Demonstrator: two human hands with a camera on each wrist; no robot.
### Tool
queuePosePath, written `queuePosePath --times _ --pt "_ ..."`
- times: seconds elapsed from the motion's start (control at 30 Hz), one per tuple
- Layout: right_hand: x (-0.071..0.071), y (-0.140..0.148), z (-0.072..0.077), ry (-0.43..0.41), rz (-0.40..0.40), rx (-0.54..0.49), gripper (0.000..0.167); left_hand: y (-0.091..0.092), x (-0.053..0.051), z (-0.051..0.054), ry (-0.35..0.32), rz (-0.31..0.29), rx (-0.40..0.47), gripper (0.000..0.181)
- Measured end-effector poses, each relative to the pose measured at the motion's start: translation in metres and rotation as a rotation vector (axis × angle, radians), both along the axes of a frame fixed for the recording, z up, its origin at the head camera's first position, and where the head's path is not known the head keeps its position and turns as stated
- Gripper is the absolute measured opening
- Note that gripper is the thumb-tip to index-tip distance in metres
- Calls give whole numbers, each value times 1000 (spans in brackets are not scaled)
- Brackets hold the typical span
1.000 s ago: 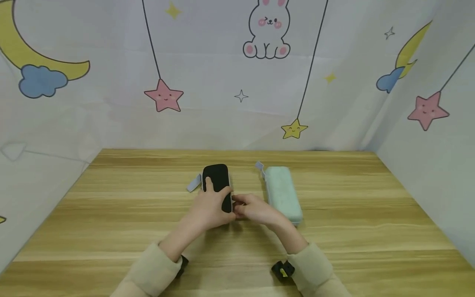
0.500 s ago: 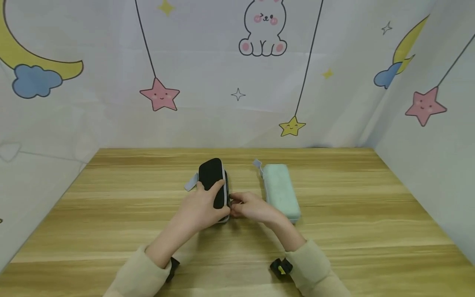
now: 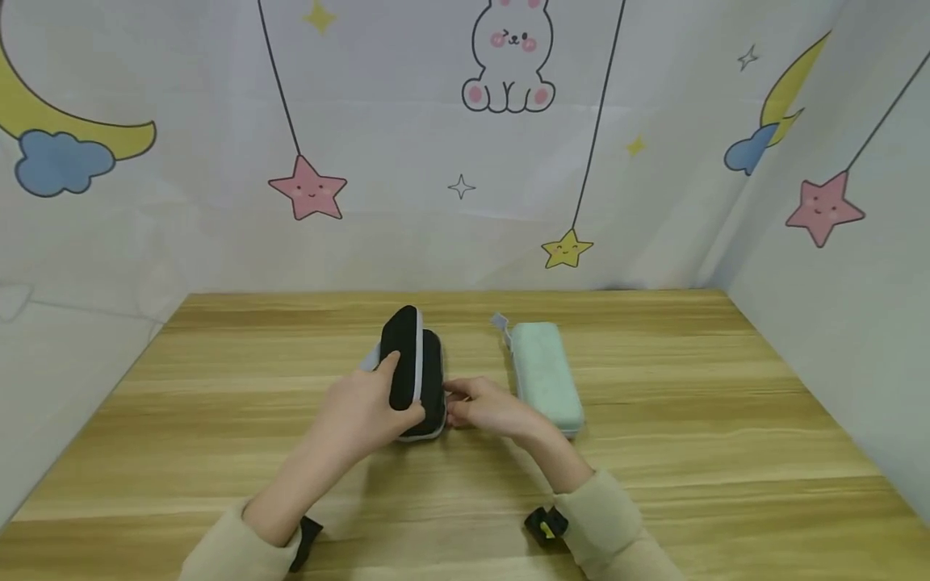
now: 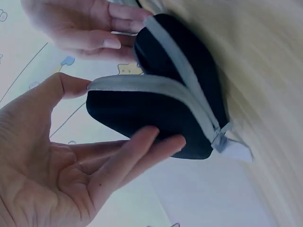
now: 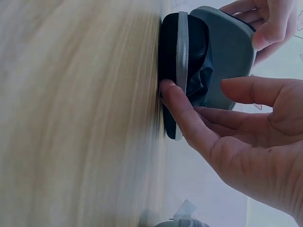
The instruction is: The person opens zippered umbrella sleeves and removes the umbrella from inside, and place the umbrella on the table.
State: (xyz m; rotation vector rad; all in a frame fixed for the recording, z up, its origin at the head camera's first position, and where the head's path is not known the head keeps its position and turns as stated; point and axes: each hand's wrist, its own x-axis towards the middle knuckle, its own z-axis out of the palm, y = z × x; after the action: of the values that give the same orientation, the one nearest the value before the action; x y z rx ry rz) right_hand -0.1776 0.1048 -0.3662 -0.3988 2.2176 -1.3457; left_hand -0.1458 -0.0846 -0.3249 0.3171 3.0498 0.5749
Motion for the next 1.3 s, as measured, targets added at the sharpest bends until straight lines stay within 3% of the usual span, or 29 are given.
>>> queuePosePath --times 0.23,0.5,0.77,1.03,1.3 --pt "1 -1 0 10 -6 17 48 -11 6 6 10 19 59 72" --pt "-1 -3 1 9 -14 7 49 -23 11 10 -9 32 66 71" --pt "-2 -4 -1 18 -7 17 51 -30 11 9 22 51 87 65" --pt "-2 -7 0 37 -32 55 49 -38 1 7 63 81 54 26" --pt "-1 -11 0 38 -53 94 50 -42 -14 9 98 148 -19 30"
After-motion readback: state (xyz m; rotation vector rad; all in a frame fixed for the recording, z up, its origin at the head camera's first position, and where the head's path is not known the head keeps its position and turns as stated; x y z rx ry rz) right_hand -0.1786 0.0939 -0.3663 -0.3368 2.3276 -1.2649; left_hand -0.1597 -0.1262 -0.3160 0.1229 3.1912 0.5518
